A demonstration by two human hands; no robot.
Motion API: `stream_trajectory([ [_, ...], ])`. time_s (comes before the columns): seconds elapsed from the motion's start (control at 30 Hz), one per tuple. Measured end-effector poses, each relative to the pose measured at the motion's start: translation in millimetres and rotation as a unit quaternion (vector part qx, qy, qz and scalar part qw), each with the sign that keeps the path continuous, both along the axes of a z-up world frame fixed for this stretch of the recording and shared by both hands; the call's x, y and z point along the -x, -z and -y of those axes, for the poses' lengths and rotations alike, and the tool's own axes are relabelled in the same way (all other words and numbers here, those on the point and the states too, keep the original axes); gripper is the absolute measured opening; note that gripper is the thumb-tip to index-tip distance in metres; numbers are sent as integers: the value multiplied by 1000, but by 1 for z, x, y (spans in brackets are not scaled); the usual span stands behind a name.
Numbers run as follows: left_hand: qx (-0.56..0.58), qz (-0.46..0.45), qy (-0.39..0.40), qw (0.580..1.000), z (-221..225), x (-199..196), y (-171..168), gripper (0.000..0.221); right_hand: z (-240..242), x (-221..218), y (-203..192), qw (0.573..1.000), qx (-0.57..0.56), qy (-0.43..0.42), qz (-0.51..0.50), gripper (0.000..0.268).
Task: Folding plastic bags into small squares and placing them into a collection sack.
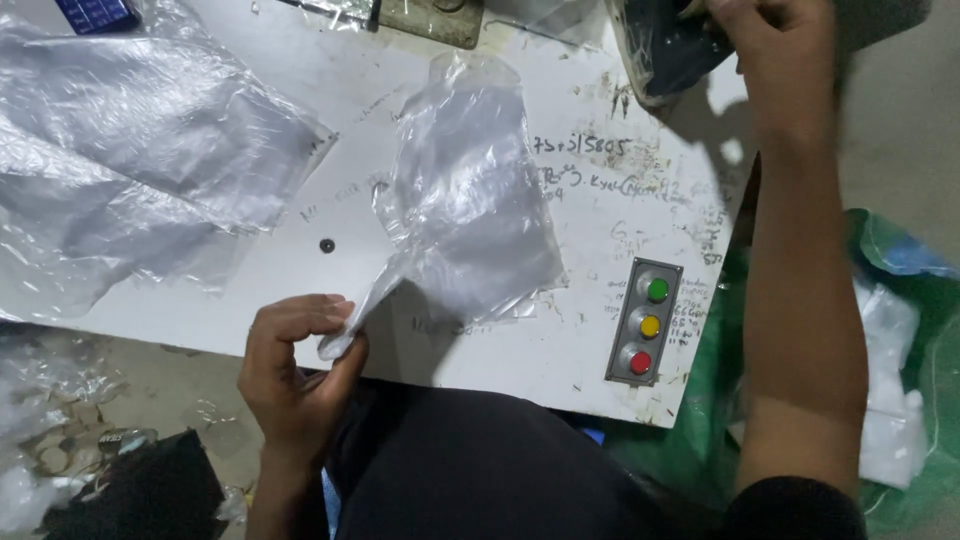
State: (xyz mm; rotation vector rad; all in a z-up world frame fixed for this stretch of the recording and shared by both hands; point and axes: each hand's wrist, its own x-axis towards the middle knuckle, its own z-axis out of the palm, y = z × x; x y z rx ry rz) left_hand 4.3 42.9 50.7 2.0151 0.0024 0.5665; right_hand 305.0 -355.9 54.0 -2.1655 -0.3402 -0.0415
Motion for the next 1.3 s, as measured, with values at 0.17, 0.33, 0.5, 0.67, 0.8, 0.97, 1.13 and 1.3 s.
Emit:
stream_trajectory([
  [0.17, 20, 23, 0, 1000, 10, 1, 1, 24, -3, 54, -18, 996, 79, 36, 31, 17],
  [0.33, 16, 15, 44, 999, 18, -3, 0, 22, -28, 74, 18, 964, 172, 177, 95, 23],
  [0.5, -16, -11, 90, 996, 25, -2, 11, 16, -77, 140, 7, 992, -5, 128, -3, 32],
  [0.67, -105, 76, 64, 989, 46, -8, 26, 14, -151, 216, -14, 956, -233, -72, -160, 20],
  [0.8, -175, 59, 65, 981, 42, -3, 33, 14, -180, 211, -22, 919, -153, -134, -337, 30],
  [0.97, 76, -120, 16, 990, 47, 1, -20, 14, -179, 222, -27, 942, 95, -111, -302, 29],
  [1.13, 392, -220, 100, 888, 29, 0, -31, 15, -181, 233, -11, 981, 62, -97, -157, 45],
  [1.3, 411, -252, 87, 872, 28, 3, -23, 23, -174, 239, -6, 953, -48, -125, -270, 29],
])
